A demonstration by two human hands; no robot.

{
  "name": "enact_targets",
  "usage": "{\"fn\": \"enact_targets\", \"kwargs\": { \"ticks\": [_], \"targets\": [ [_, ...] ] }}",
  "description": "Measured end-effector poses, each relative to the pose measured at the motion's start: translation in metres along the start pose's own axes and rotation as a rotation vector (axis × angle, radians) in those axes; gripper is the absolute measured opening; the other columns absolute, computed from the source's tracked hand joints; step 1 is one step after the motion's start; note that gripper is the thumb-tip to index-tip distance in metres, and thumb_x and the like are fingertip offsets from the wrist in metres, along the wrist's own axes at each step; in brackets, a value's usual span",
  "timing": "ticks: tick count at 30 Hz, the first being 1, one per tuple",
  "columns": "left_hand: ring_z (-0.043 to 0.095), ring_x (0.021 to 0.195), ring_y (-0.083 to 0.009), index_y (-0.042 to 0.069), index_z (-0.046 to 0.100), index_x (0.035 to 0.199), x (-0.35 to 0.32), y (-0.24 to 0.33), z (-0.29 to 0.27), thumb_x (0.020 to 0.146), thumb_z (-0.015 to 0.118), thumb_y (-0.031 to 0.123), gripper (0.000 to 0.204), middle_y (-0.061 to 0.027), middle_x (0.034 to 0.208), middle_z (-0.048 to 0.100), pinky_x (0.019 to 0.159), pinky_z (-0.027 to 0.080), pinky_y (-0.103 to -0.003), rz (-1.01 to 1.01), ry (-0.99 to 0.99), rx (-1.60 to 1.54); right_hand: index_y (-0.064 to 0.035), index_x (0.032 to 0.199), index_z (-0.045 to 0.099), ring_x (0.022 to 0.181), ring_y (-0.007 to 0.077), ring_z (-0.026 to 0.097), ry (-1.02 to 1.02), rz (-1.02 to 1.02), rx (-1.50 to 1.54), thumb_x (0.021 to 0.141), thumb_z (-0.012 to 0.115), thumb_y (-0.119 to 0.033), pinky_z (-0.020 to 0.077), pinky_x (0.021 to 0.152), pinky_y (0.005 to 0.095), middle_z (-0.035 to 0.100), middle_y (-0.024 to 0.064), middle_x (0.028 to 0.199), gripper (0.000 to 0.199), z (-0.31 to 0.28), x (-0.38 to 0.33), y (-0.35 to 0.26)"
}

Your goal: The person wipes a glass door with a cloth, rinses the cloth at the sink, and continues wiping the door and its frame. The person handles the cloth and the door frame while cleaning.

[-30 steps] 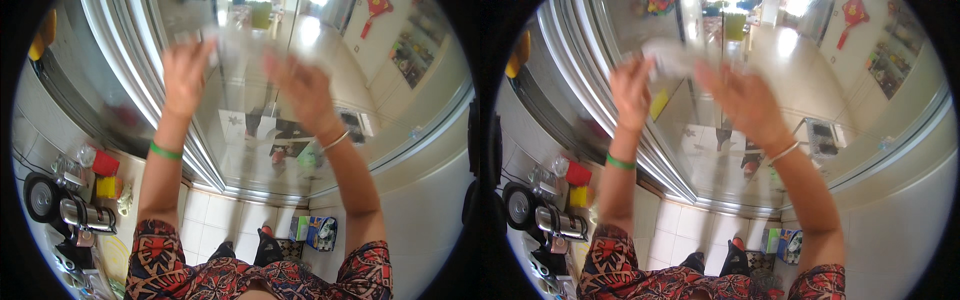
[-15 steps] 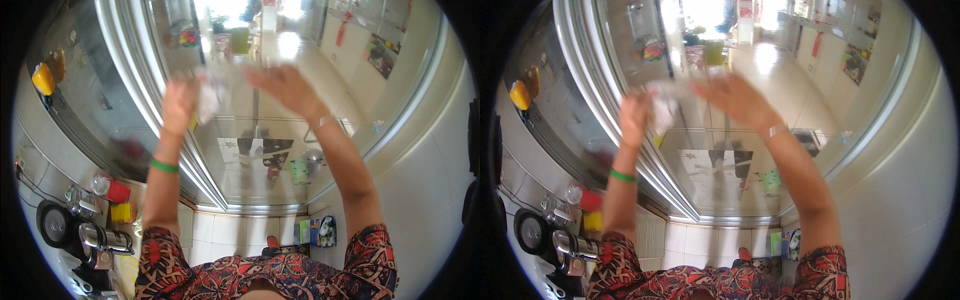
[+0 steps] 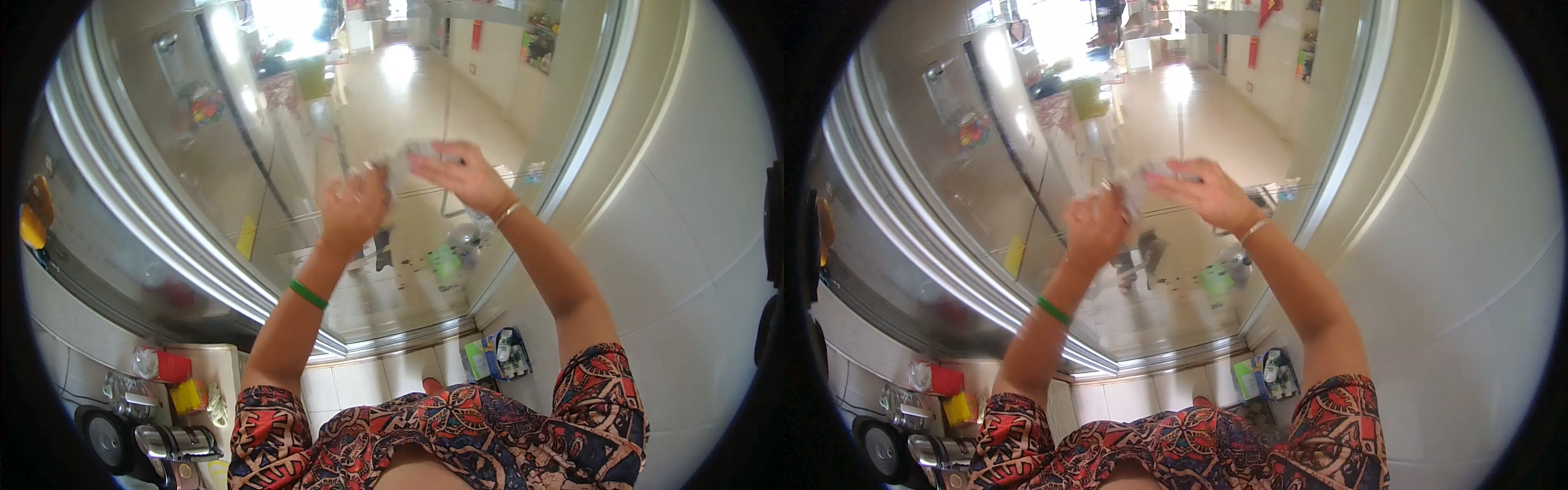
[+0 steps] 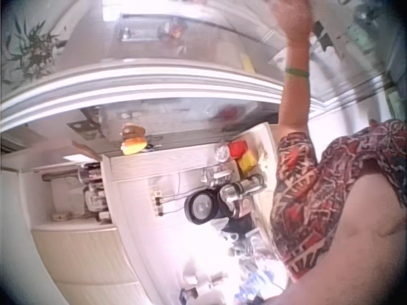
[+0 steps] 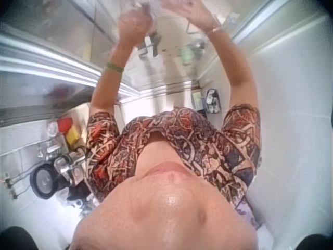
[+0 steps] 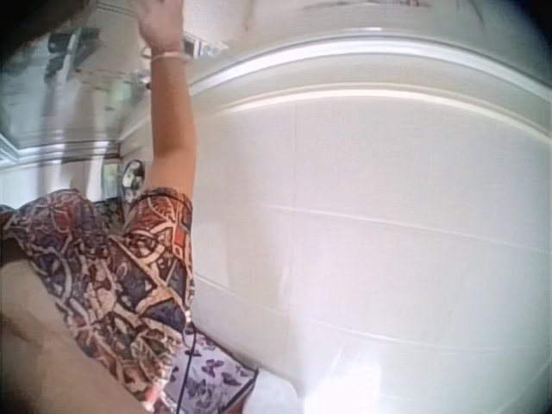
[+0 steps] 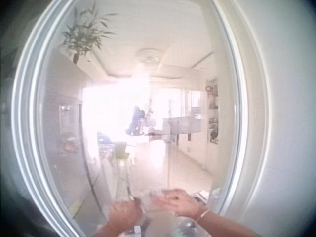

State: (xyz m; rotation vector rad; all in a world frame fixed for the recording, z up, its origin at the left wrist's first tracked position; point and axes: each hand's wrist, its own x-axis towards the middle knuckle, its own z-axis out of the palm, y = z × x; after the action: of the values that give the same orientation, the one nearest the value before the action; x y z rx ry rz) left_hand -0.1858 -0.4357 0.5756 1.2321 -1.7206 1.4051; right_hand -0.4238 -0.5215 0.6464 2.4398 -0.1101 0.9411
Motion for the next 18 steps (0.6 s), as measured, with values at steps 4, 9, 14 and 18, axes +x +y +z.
{"fn": "enact_targets", "kwargs": {
  "ticks": [4,9,14,18],
  "targets": [
    [0.055,0.101,-0.0229,0.007,0.063,0.114,-0.017,0.098,0.025,0.077,0.069,0.031,0.045,-0.0057,0.118,0.058,0.084,0.037,-0.045,0.073,-0.172,-0.274,-0.0127,0.123,0.062,0.119,0.0215,0.052,-0.153,0.021,0.042,0.080,0.062,-0.010,0.0425,0.100,0.0357,0.057,-0.0057,0.133,0.043,0.004,-0.122,0.007],
    [0.053,0.103,-0.0207,0.008,0.063,0.119,-0.025,0.172,0.059,0.076,0.069,0.033,0.050,-0.0020,0.122,0.056,0.089,0.036,-0.045,0.131,-0.153,-0.267,-0.0088,0.115,0.064,0.116,0.0232,0.054,-0.242,0.309,0.125,0.078,0.065,-0.006,0.0449,0.098,0.0367,0.062,-0.0010,0.123,0.037,0.001,-0.200,-0.027],
    [0.051,0.105,-0.0168,0.011,0.066,0.118,-0.011,0.205,0.070,0.084,0.059,0.018,0.036,0.0008,0.119,0.057,0.090,0.038,-0.042,0.066,-0.109,-0.227,-0.0033,0.100,0.059,0.080,0.0288,0.063,0.253,1.175,0.286,0.089,0.061,-0.008,0.0520,0.071,0.0398,0.063,0.0163,0.092,0.012,-0.008,-0.177,-0.028],
    [0.052,0.096,-0.0171,0.009,0.064,0.118,0.015,0.220,0.064,0.081,0.061,0.012,0.037,-0.0013,0.111,0.058,0.083,0.037,-0.039,0.000,-0.135,-0.399,-0.0025,0.093,0.057,0.063,0.0349,0.061,0.048,1.217,-0.132,0.096,0.057,-0.028,0.0489,0.057,0.0444,0.060,0.0151,0.068,0.026,-0.016,-0.164,0.006]
  ]
}}
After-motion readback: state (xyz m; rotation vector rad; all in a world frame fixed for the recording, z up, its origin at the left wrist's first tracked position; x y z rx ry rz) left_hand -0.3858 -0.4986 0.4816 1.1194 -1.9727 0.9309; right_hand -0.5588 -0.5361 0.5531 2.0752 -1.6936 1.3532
